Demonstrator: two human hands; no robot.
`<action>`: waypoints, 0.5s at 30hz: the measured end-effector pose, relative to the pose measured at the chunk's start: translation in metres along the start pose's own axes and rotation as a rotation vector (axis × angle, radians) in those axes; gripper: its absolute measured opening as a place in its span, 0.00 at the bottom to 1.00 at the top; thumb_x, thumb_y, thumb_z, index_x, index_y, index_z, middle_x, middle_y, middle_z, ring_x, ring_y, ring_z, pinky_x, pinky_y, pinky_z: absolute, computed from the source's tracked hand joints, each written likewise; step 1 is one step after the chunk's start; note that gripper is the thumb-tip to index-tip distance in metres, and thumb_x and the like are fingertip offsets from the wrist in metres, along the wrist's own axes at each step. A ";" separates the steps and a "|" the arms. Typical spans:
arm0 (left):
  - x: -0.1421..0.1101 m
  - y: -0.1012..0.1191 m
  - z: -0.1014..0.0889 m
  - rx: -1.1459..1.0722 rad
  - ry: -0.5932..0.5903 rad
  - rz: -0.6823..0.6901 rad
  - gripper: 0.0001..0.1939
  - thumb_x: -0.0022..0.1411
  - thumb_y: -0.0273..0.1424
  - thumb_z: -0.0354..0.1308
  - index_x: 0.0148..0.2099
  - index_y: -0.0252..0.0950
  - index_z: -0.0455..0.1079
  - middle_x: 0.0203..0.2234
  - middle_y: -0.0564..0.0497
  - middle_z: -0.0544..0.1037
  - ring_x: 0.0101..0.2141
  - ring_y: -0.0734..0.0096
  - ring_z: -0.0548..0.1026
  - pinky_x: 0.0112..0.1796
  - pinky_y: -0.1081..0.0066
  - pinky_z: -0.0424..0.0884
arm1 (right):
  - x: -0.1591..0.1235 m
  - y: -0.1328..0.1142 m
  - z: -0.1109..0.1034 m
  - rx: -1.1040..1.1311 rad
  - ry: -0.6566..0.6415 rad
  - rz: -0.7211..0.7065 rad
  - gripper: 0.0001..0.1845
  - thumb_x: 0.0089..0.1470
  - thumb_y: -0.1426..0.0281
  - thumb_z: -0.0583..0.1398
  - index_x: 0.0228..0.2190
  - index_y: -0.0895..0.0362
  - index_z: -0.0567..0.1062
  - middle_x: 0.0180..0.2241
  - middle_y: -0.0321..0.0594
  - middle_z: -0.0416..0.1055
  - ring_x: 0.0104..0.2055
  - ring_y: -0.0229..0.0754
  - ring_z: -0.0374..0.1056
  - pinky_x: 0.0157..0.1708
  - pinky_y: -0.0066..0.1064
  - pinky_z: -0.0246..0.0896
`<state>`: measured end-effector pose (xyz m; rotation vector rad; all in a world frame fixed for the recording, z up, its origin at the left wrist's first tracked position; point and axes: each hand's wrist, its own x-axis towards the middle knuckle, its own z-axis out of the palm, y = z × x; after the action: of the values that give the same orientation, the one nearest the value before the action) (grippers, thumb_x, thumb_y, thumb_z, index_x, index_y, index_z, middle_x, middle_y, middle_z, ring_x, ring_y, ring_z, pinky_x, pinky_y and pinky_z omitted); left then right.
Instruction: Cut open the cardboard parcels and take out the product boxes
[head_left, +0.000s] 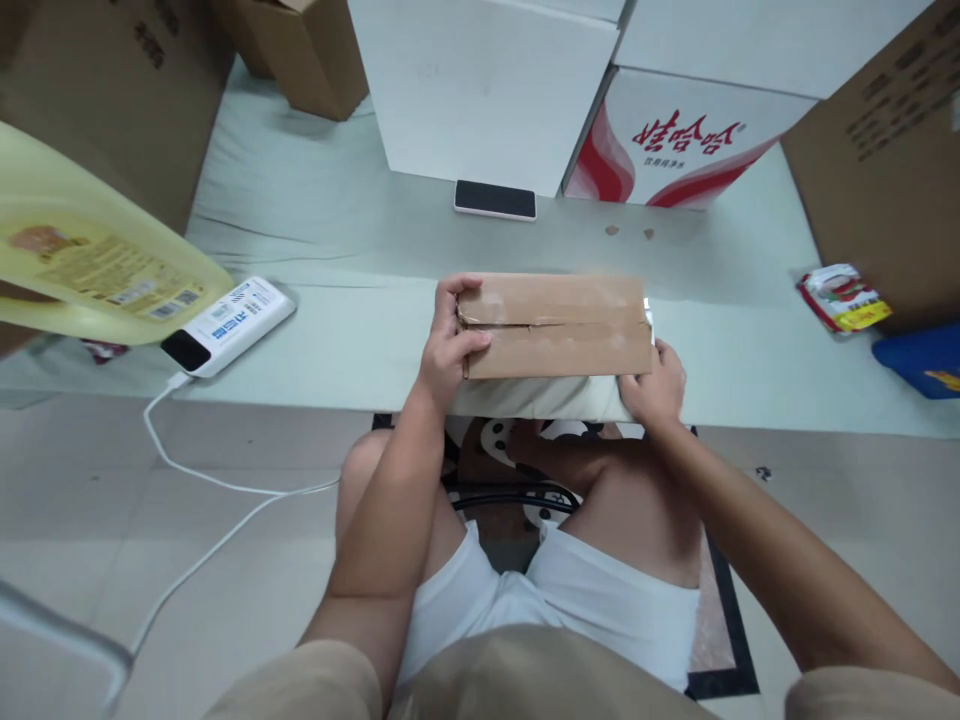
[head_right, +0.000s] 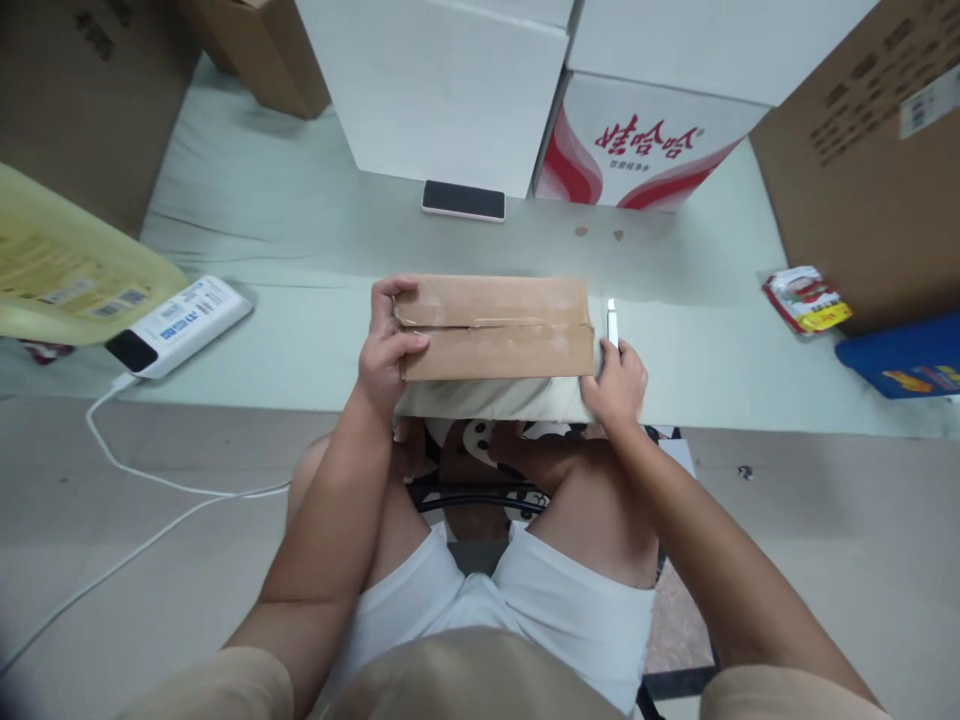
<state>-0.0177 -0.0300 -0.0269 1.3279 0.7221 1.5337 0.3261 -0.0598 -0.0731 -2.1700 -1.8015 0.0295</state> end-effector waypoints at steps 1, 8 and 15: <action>-0.003 0.001 0.000 0.019 -0.013 0.022 0.31 0.51 0.38 0.68 0.58 0.48 0.67 0.53 0.52 0.68 0.50 0.62 0.69 0.52 0.67 0.70 | 0.000 0.001 0.000 0.006 -0.001 0.000 0.37 0.51 0.61 0.56 0.60 0.65 0.72 0.61 0.64 0.67 0.63 0.65 0.64 0.64 0.58 0.58; -0.002 -0.007 -0.003 0.100 -0.050 0.113 0.34 0.54 0.52 0.69 0.59 0.48 0.64 0.53 0.50 0.67 0.52 0.58 0.69 0.58 0.57 0.68 | 0.002 -0.001 -0.002 0.012 0.018 0.033 0.36 0.49 0.61 0.55 0.58 0.62 0.73 0.58 0.60 0.69 0.59 0.63 0.64 0.62 0.59 0.59; 0.002 -0.009 0.002 0.132 -0.022 0.166 0.40 0.51 0.62 0.67 0.57 0.46 0.64 0.50 0.50 0.67 0.53 0.56 0.69 0.60 0.52 0.67 | 0.004 -0.008 -0.005 -0.025 0.015 0.055 0.33 0.51 0.61 0.54 0.56 0.61 0.73 0.55 0.59 0.69 0.58 0.60 0.64 0.60 0.56 0.59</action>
<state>-0.0129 -0.0253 -0.0341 1.5333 0.7251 1.6221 0.3205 -0.0556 -0.0655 -2.2308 -1.7426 0.0034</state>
